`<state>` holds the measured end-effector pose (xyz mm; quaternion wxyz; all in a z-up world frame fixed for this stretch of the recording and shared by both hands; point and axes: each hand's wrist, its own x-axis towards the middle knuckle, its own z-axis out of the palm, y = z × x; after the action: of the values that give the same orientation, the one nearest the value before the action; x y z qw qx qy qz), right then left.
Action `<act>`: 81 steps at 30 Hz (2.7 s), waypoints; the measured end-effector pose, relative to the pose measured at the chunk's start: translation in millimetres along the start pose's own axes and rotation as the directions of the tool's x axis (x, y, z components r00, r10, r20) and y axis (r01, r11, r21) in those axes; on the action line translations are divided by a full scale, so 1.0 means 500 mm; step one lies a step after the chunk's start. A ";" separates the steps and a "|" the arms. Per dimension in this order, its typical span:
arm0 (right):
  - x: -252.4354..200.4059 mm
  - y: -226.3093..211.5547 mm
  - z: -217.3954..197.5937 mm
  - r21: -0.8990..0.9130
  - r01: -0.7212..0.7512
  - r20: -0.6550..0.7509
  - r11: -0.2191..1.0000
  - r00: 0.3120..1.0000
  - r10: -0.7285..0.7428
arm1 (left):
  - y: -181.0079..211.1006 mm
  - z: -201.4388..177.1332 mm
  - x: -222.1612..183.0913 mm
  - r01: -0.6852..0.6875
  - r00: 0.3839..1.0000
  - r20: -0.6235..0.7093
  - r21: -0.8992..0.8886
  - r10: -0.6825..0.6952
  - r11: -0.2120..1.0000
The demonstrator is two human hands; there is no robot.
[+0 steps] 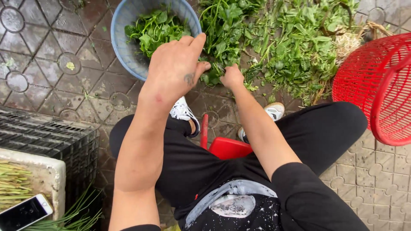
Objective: Stripping leaves from vegetable stems and collecting them in a bowl using hands and a small knife
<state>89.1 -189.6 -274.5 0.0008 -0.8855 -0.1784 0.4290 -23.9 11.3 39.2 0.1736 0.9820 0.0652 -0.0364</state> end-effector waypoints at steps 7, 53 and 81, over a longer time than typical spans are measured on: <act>-0.225 0.121 -0.097 0.892 -0.021 0.060 0.452 0.996 -0.072 | 0.075 0.127 0.092 -0.121 0.990 -0.083 -0.052 0.116 0.991; -0.002 0.079 -0.008 0.168 0.230 -0.327 0.959 0.930 -0.166 | -0.017 0.069 0.044 0.081 0.988 0.133 0.021 -0.083 0.997; -0.410 0.156 -0.190 0.919 0.341 -0.362 -0.199 0.929 -0.078 | 0.143 0.309 0.142 -0.044 0.999 -0.034 -0.217 0.037 0.975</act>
<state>69.5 -313.3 -70.6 0.7571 -0.5621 0.0646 0.3265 48.9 -100.3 -88.0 0.2799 0.9586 0.0513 -0.0107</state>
